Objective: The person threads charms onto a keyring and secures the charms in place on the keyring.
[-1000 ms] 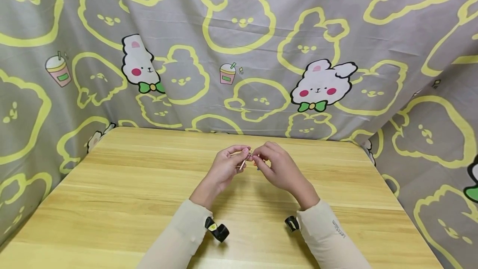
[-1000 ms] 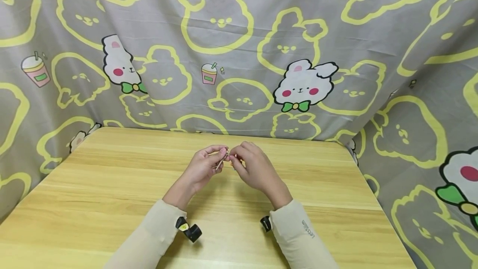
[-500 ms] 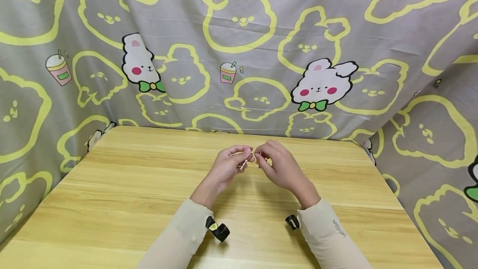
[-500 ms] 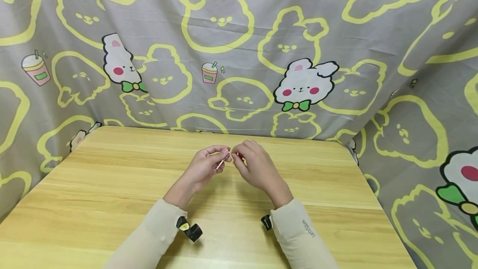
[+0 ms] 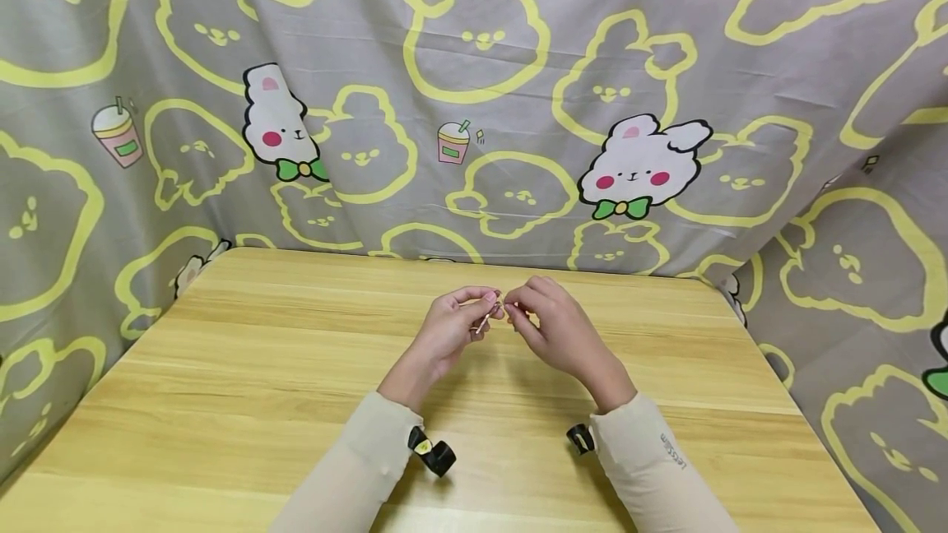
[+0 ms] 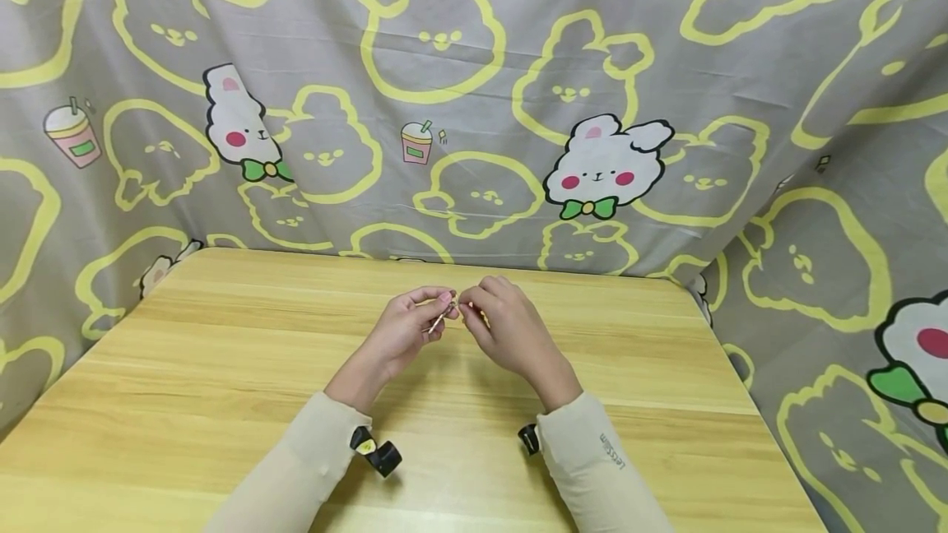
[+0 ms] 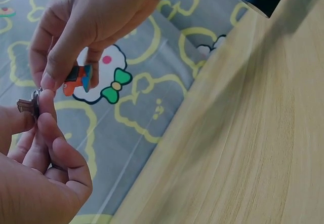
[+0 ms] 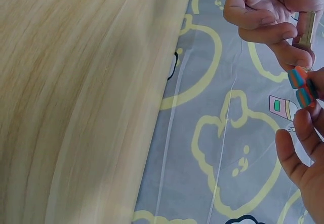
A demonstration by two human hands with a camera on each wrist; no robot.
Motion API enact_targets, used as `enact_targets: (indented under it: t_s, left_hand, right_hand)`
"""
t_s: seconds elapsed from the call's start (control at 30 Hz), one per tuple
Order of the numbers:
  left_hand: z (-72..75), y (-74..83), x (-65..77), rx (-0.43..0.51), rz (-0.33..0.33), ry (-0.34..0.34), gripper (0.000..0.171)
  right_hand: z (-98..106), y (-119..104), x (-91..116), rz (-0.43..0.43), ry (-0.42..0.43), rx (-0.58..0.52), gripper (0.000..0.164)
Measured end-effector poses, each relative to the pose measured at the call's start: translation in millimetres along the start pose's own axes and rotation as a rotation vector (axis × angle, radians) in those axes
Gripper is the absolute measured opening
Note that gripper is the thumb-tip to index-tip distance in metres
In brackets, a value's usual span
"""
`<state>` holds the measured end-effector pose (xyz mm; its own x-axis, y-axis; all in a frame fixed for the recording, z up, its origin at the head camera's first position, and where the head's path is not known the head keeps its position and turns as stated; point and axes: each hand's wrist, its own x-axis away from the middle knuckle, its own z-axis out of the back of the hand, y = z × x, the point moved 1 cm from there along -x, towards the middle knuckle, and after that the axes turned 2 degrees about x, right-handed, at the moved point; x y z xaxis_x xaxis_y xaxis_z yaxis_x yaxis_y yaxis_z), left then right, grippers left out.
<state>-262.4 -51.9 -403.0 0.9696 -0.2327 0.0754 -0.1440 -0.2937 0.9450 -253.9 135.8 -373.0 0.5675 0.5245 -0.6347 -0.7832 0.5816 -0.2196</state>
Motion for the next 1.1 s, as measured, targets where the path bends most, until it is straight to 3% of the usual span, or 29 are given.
enact_targets:
  t_s: [0.23,0.57,0.9,1.1]
  left_hand:
    - [-1.1,-1.2,-0.2,0.006,-0.022,0.014,0.022]
    - [-2.2,-0.3,1.4,-0.154,-0.115,0.0,0.026]
    - [-1.9,-1.0,0.8,-0.166,-0.097,0.016,0.017]
    - [-2.1,-1.4,1.2,-0.188,-0.101,0.003,0.022]
  right_hand:
    - [-1.3,0.2,1.0,0.002,-0.01,0.004,0.007]
    - [-0.9,0.2,1.1,-0.02,-0.004,-0.006,0.005]
    - [-0.4,-1.3,0.2,-0.008,-0.008,0.004,0.006]
    - [-0.8,-0.2,0.4,-0.028,-0.002,0.009,0.008]
